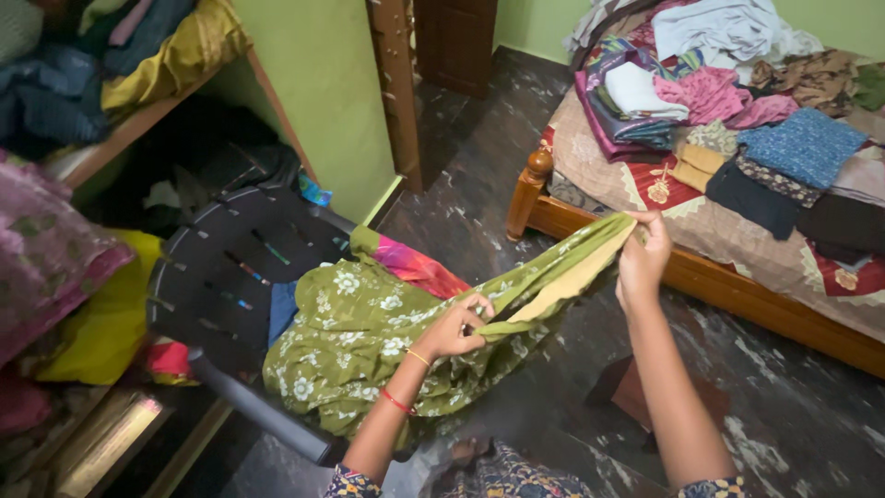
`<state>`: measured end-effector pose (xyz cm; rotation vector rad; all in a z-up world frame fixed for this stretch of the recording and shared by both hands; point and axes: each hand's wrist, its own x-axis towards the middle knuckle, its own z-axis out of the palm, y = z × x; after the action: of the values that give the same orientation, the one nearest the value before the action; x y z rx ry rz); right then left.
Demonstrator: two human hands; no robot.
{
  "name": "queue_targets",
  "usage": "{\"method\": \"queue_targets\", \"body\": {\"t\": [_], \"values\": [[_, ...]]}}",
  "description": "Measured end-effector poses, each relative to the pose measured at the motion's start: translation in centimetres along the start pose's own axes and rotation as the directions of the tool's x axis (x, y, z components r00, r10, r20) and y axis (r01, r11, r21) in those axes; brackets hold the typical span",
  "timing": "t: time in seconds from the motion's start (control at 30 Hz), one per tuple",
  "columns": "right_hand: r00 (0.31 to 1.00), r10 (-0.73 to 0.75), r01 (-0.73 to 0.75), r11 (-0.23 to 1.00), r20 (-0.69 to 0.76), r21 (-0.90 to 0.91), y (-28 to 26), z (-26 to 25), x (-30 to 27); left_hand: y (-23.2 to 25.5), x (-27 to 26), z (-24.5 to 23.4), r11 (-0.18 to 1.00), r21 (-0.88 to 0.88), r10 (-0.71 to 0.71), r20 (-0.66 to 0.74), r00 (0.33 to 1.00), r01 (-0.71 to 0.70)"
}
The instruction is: The person picks up a green patterned garment, shakes it out, and then proceeds to fold it over a black chair before placing it with other folded items on a bed.
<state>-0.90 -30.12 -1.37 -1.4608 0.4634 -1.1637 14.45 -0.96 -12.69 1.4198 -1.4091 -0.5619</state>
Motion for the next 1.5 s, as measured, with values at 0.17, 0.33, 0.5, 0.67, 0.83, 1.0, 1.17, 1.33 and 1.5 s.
{"method": "queue_targets", "body": {"t": [0.17, 0.33, 0.5, 0.67, 0.83, 1.0, 1.17, 1.33, 1.5], "values": [[0.993, -0.093, 0.096, 0.995, 0.071, -0.04, -0.6, 3.8, 0.4, 1.6, -1.2, -0.2, 0.951, 0.303, 0.11, -0.161, 0.981, -0.057], [0.995, -0.038, 0.034, 0.999, 0.094, 0.039, -1.1, 6.7, 0.6, 2.2, -0.9, 0.9, 0.956, 0.287, 0.029, -0.314, 0.949, 0.065], [0.99, -0.061, 0.05, 0.995, 0.126, 0.089, -1.3, 8.3, 0.7, 4.6, -0.8, 4.1, 0.862, 0.428, -0.094, -0.39, 0.916, 0.27], [0.992, -0.014, -0.004, 0.99, 0.128, 0.14, -0.5, 9.3, 0.4, 6.6, -0.1, 6.3, 0.679, 0.605, -0.024, -0.547, 0.837, 0.415], [0.987, -0.011, -0.007, 0.994, 0.158, 0.113, 0.0, 10.0, 1.5, 7.6, 2.2, 8.2, 0.559, 0.546, -0.115, -0.694, 0.71, 0.624], [0.97, 0.042, -0.1, 0.967, 0.238, 0.236, 0.4, 10.5, 3.5, 5.5, 4.1, 9.5, 0.524, 0.531, -0.008, -0.778, 0.628, 0.665], [0.956, 0.038, -0.115, 0.961, 0.291, 0.251, 2.0, 10.1, 5.0, 3.8, 4.3, 9.8, 0.61, 0.423, -0.023, -0.836, 0.548, 0.67], [0.934, 0.136, -0.247, 0.914, 0.332, 0.323, 3.9, 9.8, 6.8, 5.5, 3.3, 7.9, 0.69, 0.342, 0.074, -0.91, 0.408, 0.637], [0.918, -0.036, -0.102, 0.941, 0.394, 0.323, 5.1, 10.2, 8.1, 8.0, 2.5, 7.9, 0.691, 0.348, 0.132, -0.922, 0.363, 0.633]]}}
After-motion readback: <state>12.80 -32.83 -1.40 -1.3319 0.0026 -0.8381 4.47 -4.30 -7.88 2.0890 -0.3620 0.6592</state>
